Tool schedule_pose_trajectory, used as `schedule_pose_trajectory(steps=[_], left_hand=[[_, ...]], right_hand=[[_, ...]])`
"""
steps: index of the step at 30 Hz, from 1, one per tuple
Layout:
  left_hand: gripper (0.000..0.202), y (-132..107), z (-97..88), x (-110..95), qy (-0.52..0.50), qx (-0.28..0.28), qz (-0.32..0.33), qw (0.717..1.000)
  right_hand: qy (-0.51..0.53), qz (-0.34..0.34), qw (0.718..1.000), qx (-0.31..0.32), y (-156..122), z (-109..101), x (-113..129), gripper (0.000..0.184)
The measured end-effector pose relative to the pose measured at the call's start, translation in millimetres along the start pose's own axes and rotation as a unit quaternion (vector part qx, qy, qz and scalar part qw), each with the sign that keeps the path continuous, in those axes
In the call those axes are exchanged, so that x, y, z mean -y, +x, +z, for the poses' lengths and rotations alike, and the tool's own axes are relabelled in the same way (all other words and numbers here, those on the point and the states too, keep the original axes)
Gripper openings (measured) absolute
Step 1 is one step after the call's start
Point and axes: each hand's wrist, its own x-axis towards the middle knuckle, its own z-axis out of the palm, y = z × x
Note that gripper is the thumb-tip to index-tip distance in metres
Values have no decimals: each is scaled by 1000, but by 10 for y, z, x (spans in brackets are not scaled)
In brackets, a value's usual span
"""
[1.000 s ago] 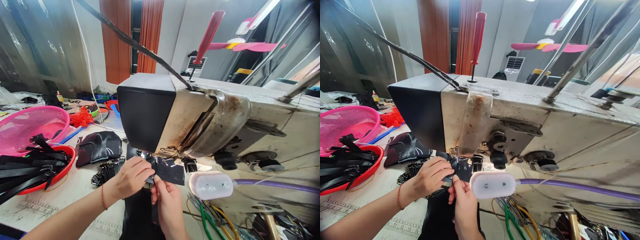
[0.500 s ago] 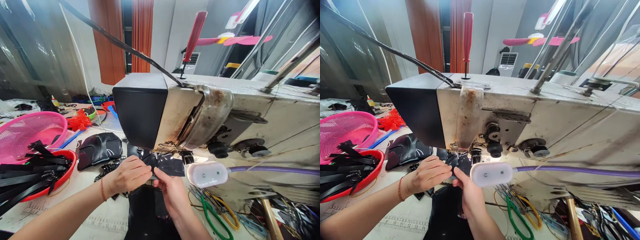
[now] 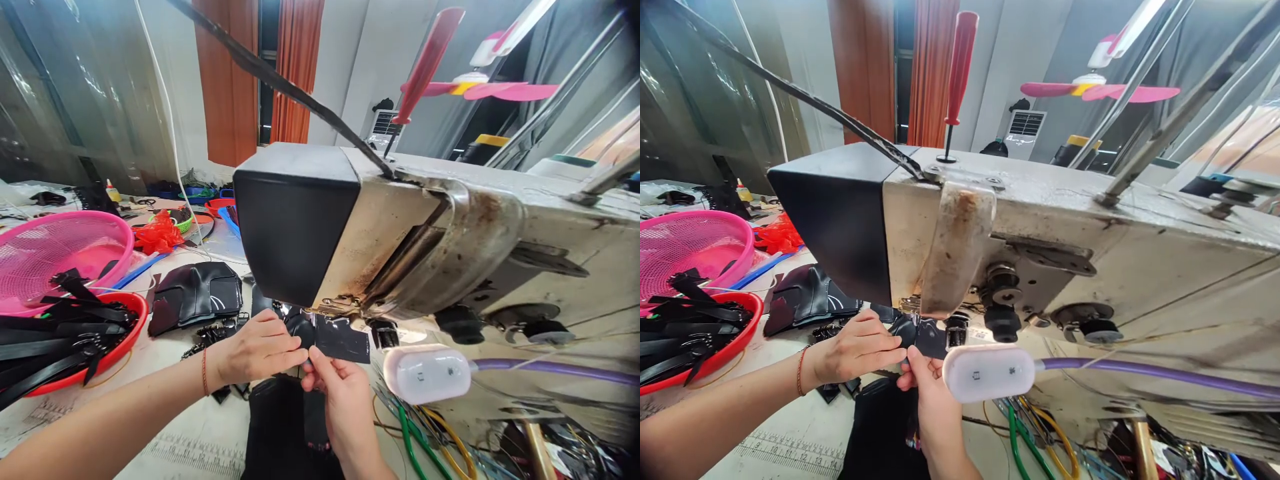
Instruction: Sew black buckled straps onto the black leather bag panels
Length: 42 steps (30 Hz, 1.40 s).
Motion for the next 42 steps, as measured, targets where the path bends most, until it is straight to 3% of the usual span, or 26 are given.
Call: schedule_pose_trajectory(steps=[13,20,27,33,42], left_hand=[[18,-68,183,119,-16,-33,-21,999],[19,-89,273,139,-19,-58,-46,997],[22,-106,395,150,-43,-96,-86,991],[21,-110,458,80,-13,-114,-130,985],[22,-7,391,-215,80,-54,-203,974]], right_hand=[[62,-24,998,-23,61,73,2,44],[62,-27,998,9,65,-35,-78,41],[50,-15,999,-11,-17,-87,-67,47],[35,-3,999,3,-106,-158,-83,45],[22,21,999,14,-139,-301,-129,46]])
